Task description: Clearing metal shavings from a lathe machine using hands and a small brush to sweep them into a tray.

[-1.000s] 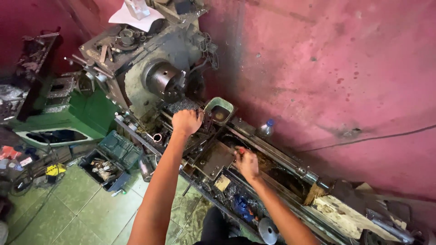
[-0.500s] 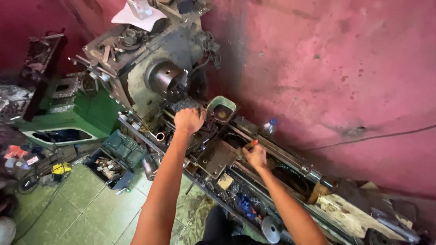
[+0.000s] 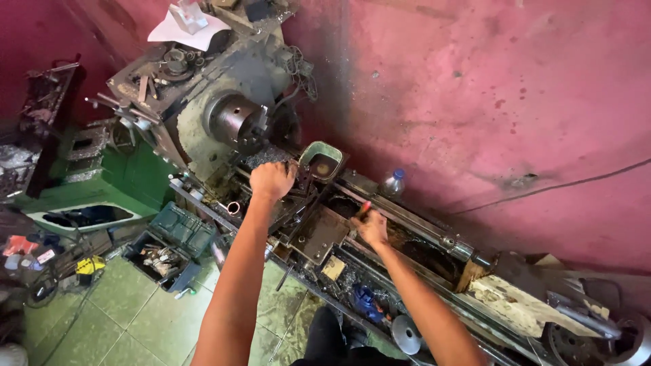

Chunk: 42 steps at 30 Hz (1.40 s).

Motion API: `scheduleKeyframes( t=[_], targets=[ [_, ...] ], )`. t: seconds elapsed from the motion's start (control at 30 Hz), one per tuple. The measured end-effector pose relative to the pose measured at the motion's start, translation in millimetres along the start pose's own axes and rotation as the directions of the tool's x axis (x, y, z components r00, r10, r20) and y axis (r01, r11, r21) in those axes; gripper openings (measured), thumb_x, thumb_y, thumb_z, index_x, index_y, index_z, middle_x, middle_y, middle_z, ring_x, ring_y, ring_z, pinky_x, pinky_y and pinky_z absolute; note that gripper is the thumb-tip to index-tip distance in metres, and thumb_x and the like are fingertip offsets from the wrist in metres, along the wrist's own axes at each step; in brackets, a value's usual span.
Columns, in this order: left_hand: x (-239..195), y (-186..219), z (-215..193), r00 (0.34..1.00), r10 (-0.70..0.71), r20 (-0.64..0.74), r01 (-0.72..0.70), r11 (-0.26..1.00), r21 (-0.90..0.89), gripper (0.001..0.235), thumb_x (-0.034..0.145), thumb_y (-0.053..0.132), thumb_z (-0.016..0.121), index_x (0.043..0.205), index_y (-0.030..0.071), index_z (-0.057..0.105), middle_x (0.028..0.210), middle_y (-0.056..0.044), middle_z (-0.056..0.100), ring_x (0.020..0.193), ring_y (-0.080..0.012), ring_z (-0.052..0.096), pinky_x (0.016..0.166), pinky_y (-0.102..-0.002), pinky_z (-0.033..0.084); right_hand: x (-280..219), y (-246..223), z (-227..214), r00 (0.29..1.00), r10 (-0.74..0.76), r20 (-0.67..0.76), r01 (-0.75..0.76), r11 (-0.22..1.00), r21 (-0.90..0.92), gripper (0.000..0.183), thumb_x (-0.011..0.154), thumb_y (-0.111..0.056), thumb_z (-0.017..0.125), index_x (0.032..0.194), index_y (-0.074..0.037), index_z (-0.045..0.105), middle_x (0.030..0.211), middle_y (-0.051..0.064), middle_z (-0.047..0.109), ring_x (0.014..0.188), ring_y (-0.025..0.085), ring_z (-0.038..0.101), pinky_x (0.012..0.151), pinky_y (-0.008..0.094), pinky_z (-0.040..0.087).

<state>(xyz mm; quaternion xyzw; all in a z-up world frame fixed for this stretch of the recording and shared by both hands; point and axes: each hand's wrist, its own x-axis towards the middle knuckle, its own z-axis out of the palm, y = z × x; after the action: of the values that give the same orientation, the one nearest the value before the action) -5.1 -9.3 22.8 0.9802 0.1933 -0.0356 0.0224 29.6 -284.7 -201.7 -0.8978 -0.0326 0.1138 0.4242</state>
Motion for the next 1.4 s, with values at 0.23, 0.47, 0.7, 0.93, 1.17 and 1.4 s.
scheduleKeyframes(
  t=[0.23,0.47,0.7,0.93,1.17,1.4],
  targets=[
    [-1.0,0.7,2.5,0.999,-0.009,-0.032,0.008,1.000,-0.005,0.069,0.095,0.058,0.033,0.103,0.009,0.080,0.098,-0.017,0.079,0.097,-0.0390,0.076,0.084,-0.049,0.059,-10.4,-1.2,-30.0,0.999,0.011,-0.030,-0.013,0.998,-0.056,0.037,0.080,-0.039,0.082,0.098,-0.007,0.079,0.094,0.019,0.079,0.097,0.035,0.076,0.085,0.044,0.062],
    [-8.4,4.1,-4.4,0.999,-0.012,-0.051,0.012,1.000,0.008,0.070,0.096,0.057,0.031,0.104,0.008,0.080,0.099,-0.017,0.080,0.096,-0.0375,0.077,0.084,-0.047,0.060,0.4,-6.3,-19.2,0.992,-0.119,-0.030,0.109,0.966,-0.236,0.030,0.074,-0.032,0.084,0.083,-0.004,0.080,0.085,0.020,0.078,0.089,0.038,0.077,0.080,0.047,0.063],
    [5.5,-3.1,11.2,0.999,0.008,-0.049,-0.008,1.000,0.004,0.069,0.094,0.058,0.034,0.103,0.008,0.080,0.097,-0.016,0.080,0.095,-0.0384,0.076,0.083,-0.049,0.059,18.5,-7.0,3.1,0.999,-0.042,-0.021,0.037,0.984,-0.176,0.041,0.075,-0.043,0.082,0.089,-0.004,0.080,0.087,0.018,0.078,0.094,0.035,0.077,0.082,0.044,0.063],
    [-9.1,4.2,-6.0,0.999,0.007,-0.054,-0.008,1.000,-0.017,0.071,0.096,0.058,0.031,0.101,0.008,0.080,0.095,-0.015,0.080,0.093,-0.0373,0.077,0.082,-0.048,0.060,13.9,-48.3,-0.6,0.999,-0.036,0.002,0.035,0.992,-0.119,0.042,0.077,-0.043,0.080,0.093,-0.004,0.081,0.089,0.021,0.078,0.097,0.038,0.076,0.084,0.047,0.062],
    [-3.1,2.2,-0.7,0.999,0.020,-0.041,-0.020,1.000,-0.004,0.069,0.095,0.059,0.034,0.104,0.007,0.079,0.098,-0.016,0.079,0.096,-0.0373,0.076,0.083,-0.049,0.059,60.7,-9.6,63.0,0.986,-0.113,-0.120,0.100,0.989,-0.107,0.038,0.071,-0.041,0.086,0.083,-0.006,0.081,0.074,0.018,0.075,0.077,0.033,0.077,0.067,0.039,0.061],
    [-1.0,0.8,5.4,1.000,0.010,-0.029,-0.010,1.000,-0.007,0.068,0.095,0.059,0.034,0.103,0.009,0.079,0.098,-0.015,0.079,0.096,-0.0359,0.076,0.082,-0.048,0.060,65.5,-35.2,67.8,0.999,-0.023,0.032,0.009,0.922,0.387,0.031,0.081,-0.017,0.081,0.100,0.007,0.076,0.077,0.022,0.076,0.068,0.029,0.076,0.060,0.035,0.061]
  ],
)
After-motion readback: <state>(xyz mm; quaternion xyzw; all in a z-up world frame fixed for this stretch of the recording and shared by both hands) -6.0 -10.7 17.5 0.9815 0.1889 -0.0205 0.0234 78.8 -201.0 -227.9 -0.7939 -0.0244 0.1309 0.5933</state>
